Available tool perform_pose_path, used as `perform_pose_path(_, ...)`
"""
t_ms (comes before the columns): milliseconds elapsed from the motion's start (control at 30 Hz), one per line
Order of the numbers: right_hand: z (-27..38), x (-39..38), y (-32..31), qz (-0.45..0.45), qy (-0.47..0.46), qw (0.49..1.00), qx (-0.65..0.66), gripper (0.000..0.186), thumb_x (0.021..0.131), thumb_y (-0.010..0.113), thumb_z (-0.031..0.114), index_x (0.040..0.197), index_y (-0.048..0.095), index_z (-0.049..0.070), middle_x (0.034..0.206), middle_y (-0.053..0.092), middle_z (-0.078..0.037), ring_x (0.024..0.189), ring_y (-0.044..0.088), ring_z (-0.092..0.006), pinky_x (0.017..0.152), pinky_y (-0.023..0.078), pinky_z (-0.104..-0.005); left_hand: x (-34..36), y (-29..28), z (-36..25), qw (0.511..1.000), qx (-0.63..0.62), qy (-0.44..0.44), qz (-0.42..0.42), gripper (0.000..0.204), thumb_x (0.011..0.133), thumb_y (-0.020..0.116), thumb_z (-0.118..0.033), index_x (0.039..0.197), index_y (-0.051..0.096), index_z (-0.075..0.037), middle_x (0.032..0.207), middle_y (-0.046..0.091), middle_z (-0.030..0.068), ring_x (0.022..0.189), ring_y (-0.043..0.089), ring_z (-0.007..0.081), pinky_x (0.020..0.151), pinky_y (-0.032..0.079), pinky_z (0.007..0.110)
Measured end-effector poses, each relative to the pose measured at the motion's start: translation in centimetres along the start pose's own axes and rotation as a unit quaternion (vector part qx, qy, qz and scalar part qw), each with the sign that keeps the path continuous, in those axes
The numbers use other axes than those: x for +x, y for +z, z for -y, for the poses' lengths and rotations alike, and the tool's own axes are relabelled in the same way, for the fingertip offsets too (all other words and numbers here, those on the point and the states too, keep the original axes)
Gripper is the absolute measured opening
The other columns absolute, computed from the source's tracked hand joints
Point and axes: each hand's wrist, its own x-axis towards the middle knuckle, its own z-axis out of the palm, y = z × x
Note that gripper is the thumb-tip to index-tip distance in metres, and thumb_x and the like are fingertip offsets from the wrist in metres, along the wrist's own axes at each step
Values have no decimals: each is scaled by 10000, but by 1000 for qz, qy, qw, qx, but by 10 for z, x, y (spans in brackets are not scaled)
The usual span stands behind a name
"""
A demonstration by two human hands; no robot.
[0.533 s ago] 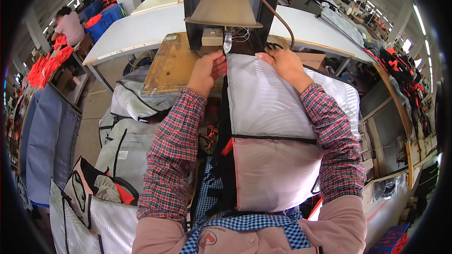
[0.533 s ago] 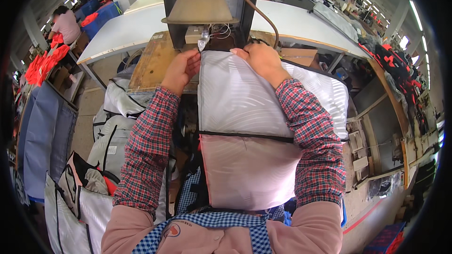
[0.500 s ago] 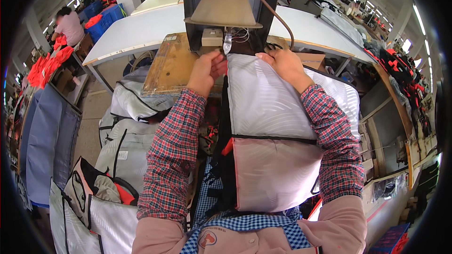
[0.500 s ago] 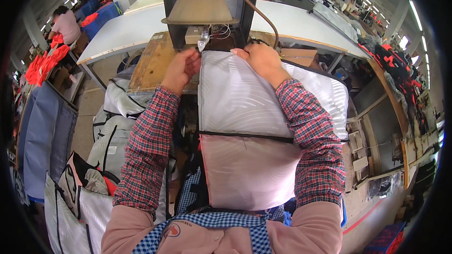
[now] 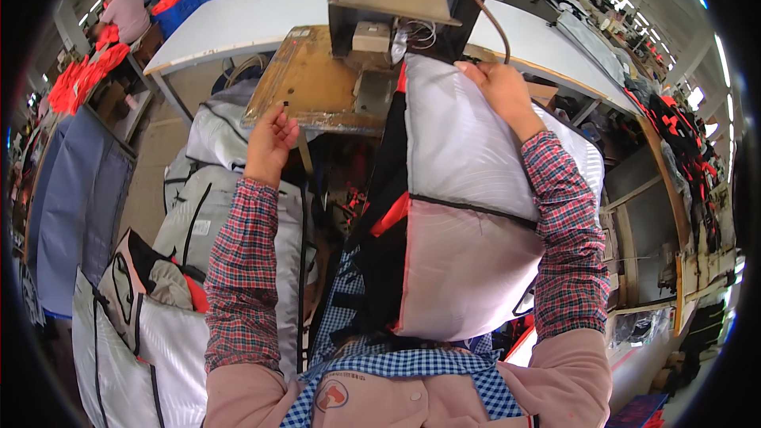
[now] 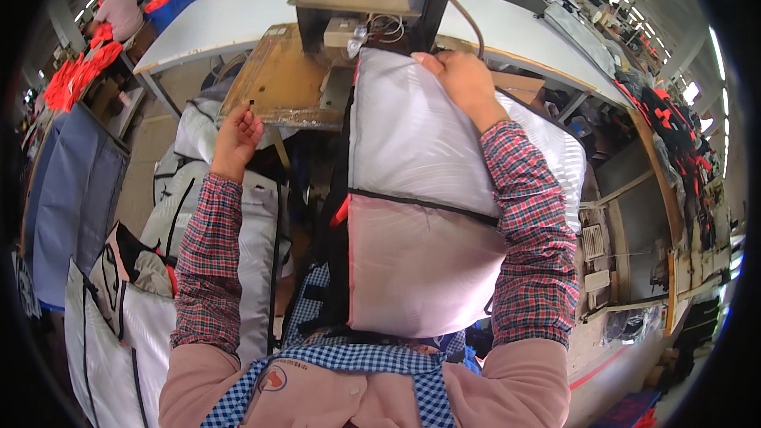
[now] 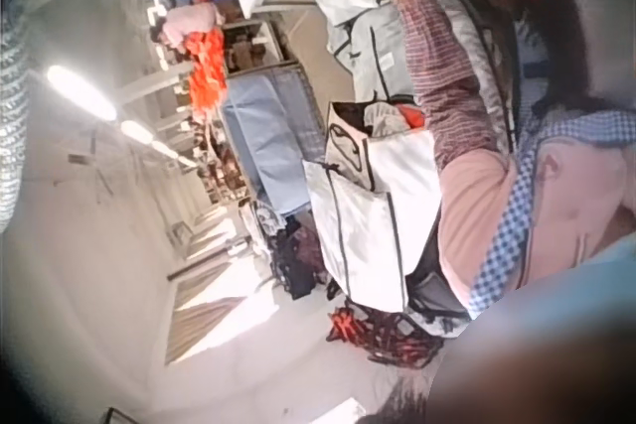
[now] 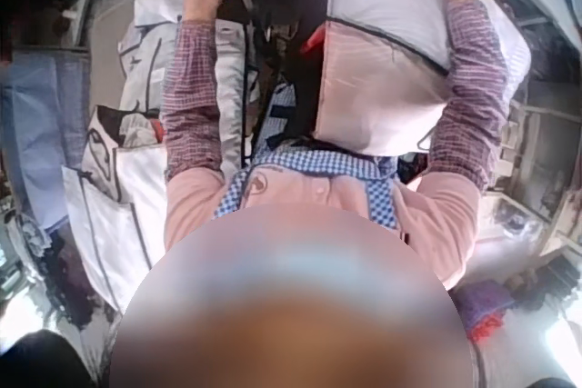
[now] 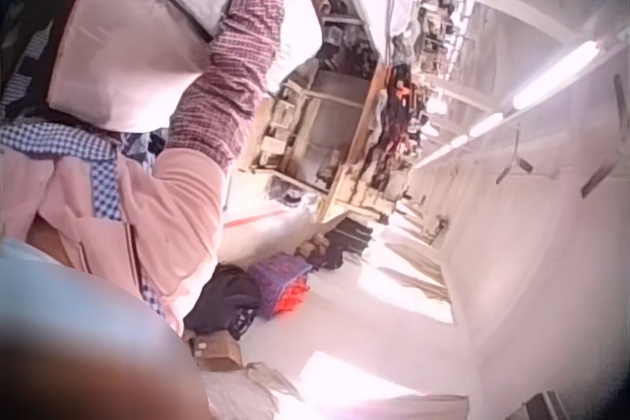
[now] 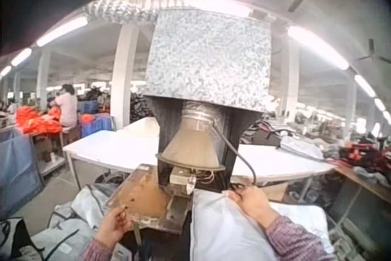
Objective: Sewing components of fabric bags using a sewing machine in a factory setting.
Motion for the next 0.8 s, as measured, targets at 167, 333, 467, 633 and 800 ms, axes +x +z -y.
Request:
perform_pose_path(167,-19,-24,-19,-57,23,998,-5,548,916,555,545,889,707,19,730,636,-236,721,641,-391,684,498,-424,-44,-50,-11,991,108,27,-71,187,871,719,-259,855,607,-110,733,590,-11,719,622,165,622,529,286)
perform_pose_path(333,-47,-85,-60,-100,49,994,19,514,930,547,524,1004,713,42,806,666,-228,767,654,-389,706,512,-397,-120,-4,13,865,452,213,48,236,928,655,-233,1054,649,-33,976,643,38,855,632,117,714,499,247)
perform_pose_path(467,-50,-144,-98,-105,93,989,40,469,980,546,406,1076,662,-39,818,684,-183,752,611,-131,735,494,-296,-202,84,37,836,384,168,354,274,963,605,-189,1170,630,-12,1002,659,23,884,609,77,770,487,224)
perform_pose_path(633,-22,-217,-129,-99,44,993,50,384,950,574,387,1009,698,28,756,621,-247,696,629,-397,643,497,-407,-270,191,66,715,455,40,528,396,979,576,-329,1167,594,19,982,640,16,887,566,67,788,464,237)
perform_pose_path(800,-7,-295,-176,-55,46,997,-28,343,953,563,342,1057,669,32,799,648,-225,757,638,-398,672,508,-417,-314,236,111,777,186,-164,579,348,903,659,-182,1174,605,30,1090,667,76,1000,632,140,892,484,289)
